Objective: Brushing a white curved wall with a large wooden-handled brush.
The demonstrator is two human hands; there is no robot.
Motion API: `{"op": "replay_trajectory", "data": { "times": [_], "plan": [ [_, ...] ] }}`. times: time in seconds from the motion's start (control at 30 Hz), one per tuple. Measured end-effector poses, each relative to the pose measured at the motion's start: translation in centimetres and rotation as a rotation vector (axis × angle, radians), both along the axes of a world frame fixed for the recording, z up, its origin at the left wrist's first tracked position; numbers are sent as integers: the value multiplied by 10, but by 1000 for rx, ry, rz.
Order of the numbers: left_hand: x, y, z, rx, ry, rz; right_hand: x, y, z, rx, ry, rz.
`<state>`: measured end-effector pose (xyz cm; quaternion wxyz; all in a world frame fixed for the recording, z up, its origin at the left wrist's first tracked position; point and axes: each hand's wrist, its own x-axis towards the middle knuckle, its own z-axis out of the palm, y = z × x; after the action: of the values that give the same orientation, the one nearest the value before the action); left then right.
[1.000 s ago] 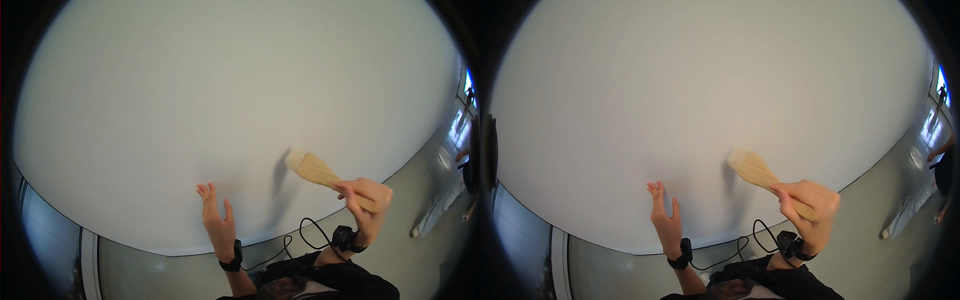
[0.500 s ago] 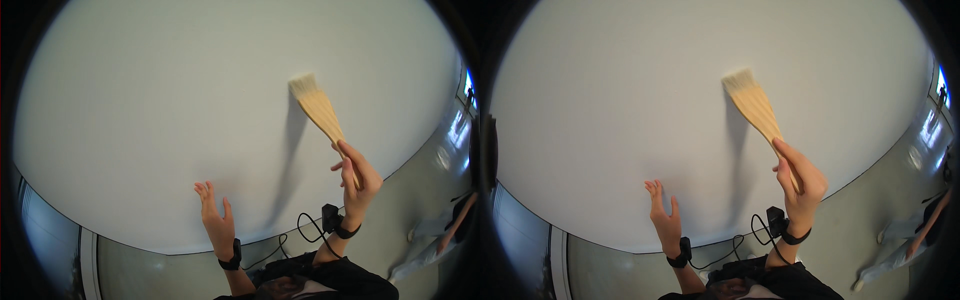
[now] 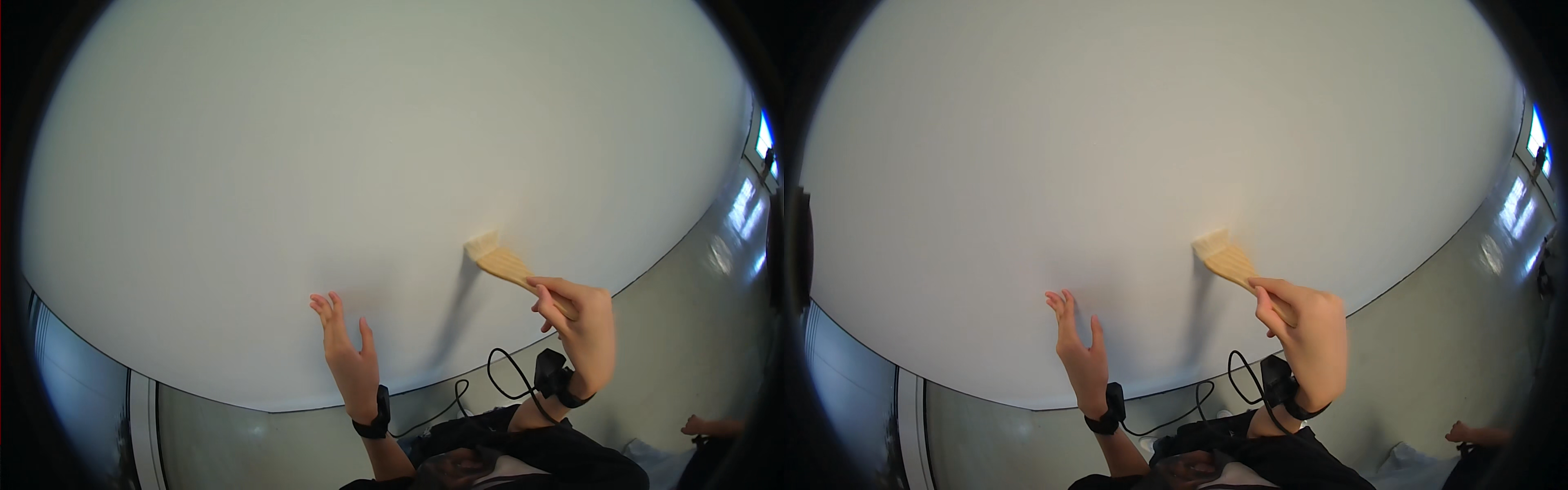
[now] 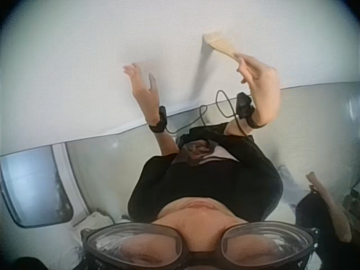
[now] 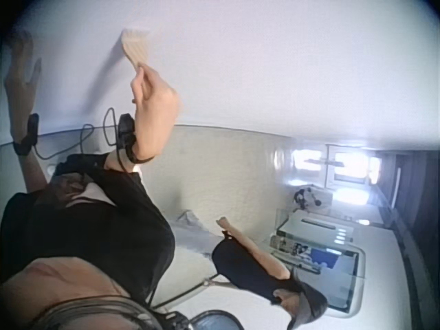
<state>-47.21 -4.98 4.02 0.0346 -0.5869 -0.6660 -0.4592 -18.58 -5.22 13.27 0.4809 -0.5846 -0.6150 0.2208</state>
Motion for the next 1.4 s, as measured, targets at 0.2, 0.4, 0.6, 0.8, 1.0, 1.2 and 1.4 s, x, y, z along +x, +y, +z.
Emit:
{"op": "replay_trajectory", "data": {
  "times": [0.2,0.4,0.6,0.8,1.0,1.2,1.4],
  "plan": [
    [0,-4,-6,17,8,-12,12,29,-28,-175,-240,192],
    [-7,-4,-12,-16,-2,-13,16,-7,-15,77,37,77],
    [-4,-1,-11,16,-11,-20,5,22,-18,776,267,12],
    [-1,-2,-11,-5,-2,-14,4,37,-26,638,104,-21],
    [-4,3,-10,19,9,-8,-3,4,-10,282,72,-49],
    [0,0,-9,14,-28,1,-2,1,-14,48,95,-32],
    [-10,3,-31,27,-3,8,2,42,-55,-162,-146,131]
  ]
}}
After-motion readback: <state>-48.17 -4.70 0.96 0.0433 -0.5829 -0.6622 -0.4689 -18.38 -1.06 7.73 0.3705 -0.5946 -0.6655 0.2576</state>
